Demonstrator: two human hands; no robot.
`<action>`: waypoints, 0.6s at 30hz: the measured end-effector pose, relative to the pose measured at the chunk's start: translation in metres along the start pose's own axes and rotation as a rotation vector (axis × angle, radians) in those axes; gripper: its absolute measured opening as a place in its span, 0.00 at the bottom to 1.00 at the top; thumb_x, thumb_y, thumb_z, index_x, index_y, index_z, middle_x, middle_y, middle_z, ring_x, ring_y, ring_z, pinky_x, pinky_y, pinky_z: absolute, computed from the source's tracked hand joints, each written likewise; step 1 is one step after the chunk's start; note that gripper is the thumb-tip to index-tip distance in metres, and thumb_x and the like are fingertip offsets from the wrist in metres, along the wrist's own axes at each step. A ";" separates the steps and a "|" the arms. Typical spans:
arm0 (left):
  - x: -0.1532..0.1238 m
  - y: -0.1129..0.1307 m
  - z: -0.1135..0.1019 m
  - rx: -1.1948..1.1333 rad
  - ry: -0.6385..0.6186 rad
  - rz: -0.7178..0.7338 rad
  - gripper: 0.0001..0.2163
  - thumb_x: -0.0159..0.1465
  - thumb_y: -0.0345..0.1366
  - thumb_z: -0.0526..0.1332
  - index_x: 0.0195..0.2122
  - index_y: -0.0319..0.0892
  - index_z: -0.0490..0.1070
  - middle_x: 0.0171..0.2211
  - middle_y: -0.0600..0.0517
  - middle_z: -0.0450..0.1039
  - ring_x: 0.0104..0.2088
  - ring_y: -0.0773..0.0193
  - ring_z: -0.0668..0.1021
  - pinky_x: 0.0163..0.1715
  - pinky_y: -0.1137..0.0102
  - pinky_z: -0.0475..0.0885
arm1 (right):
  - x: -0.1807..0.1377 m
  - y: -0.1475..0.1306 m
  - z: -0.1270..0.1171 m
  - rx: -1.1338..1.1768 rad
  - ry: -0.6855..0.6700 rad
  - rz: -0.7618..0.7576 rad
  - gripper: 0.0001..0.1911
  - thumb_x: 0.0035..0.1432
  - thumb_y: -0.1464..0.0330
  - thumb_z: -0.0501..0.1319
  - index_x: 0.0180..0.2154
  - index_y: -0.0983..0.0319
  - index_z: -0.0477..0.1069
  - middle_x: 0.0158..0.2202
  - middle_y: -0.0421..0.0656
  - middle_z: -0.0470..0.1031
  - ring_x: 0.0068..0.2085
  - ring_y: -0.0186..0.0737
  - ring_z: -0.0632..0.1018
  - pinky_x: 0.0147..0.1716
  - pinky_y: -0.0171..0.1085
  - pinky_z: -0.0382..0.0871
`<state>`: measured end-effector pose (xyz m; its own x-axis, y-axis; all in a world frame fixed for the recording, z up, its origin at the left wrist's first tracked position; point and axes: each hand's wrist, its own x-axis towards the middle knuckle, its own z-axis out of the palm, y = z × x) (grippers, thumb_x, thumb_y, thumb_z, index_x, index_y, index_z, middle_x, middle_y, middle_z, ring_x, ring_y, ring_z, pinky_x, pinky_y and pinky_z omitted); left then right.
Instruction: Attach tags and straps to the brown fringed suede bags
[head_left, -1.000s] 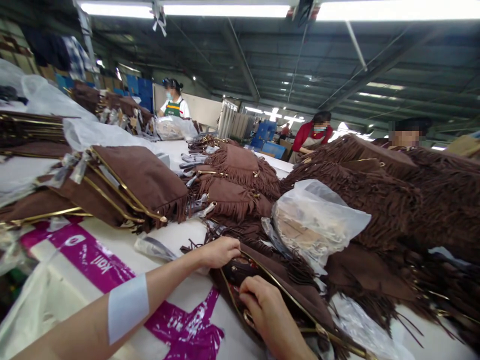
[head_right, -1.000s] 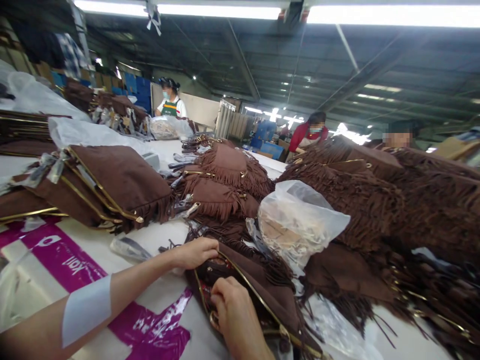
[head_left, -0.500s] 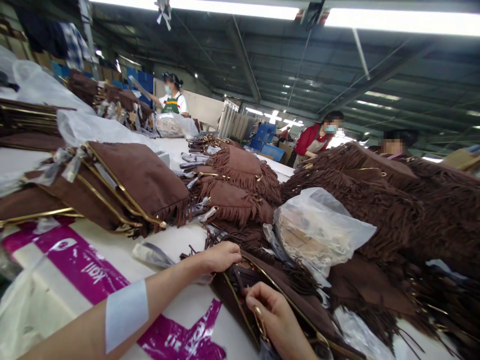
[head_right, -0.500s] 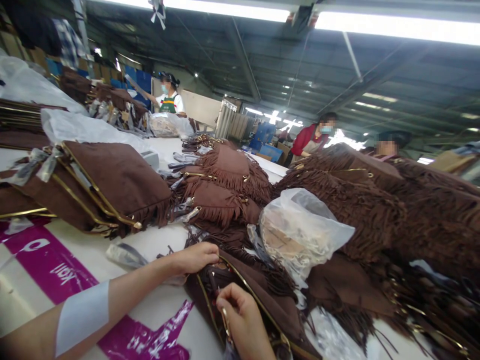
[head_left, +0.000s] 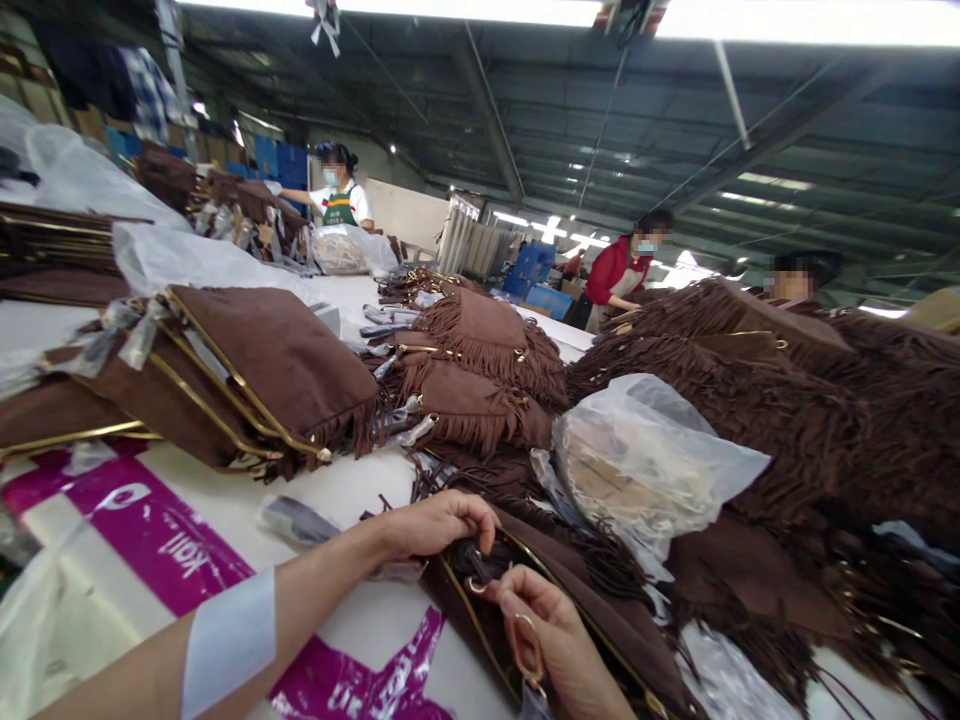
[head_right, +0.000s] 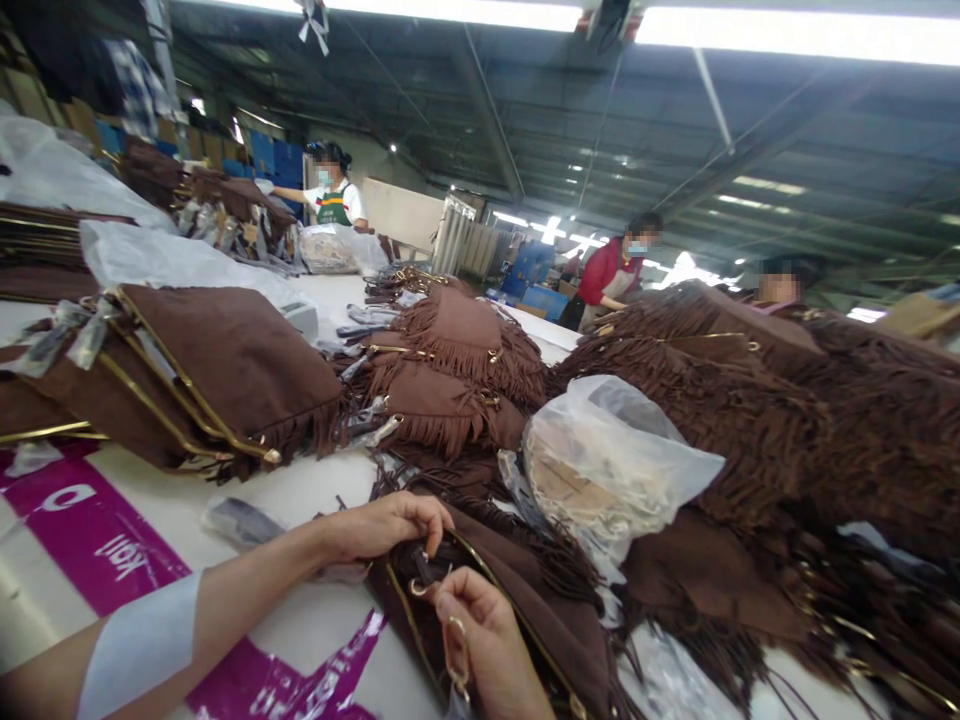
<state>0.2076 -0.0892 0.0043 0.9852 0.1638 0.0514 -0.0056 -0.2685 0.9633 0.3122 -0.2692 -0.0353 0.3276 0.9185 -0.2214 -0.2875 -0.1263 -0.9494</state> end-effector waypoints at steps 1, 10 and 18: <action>-0.002 0.003 -0.004 0.008 -0.050 0.012 0.08 0.56 0.28 0.54 0.28 0.40 0.73 0.34 0.52 0.70 0.39 0.61 0.72 0.42 0.70 0.66 | 0.000 0.001 -0.001 0.016 -0.001 -0.001 0.27 0.46 0.47 0.71 0.26 0.60 0.63 0.13 0.27 0.54 0.14 0.22 0.47 0.12 0.25 0.42; -0.009 0.005 -0.011 0.256 -0.210 0.187 0.13 0.59 0.46 0.66 0.40 0.44 0.76 0.39 0.51 0.70 0.43 0.59 0.72 0.45 0.70 0.66 | 0.001 0.004 -0.001 0.108 0.026 -0.016 0.27 0.44 0.49 0.73 0.26 0.59 0.62 0.14 0.27 0.57 0.13 0.20 0.46 0.12 0.25 0.41; -0.001 -0.013 -0.006 0.128 -0.064 0.107 0.15 0.55 0.49 0.69 0.33 0.41 0.77 0.31 0.55 0.72 0.36 0.63 0.72 0.38 0.72 0.65 | -0.002 -0.024 0.007 0.081 0.049 -0.012 0.29 0.42 0.47 0.73 0.25 0.60 0.60 0.18 0.31 0.66 0.14 0.20 0.48 0.13 0.26 0.42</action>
<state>0.2057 -0.0802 -0.0070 0.9891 0.0680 0.1305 -0.0927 -0.4007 0.9115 0.3117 -0.2654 -0.0102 0.3741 0.9003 -0.2227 -0.3546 -0.0831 -0.9313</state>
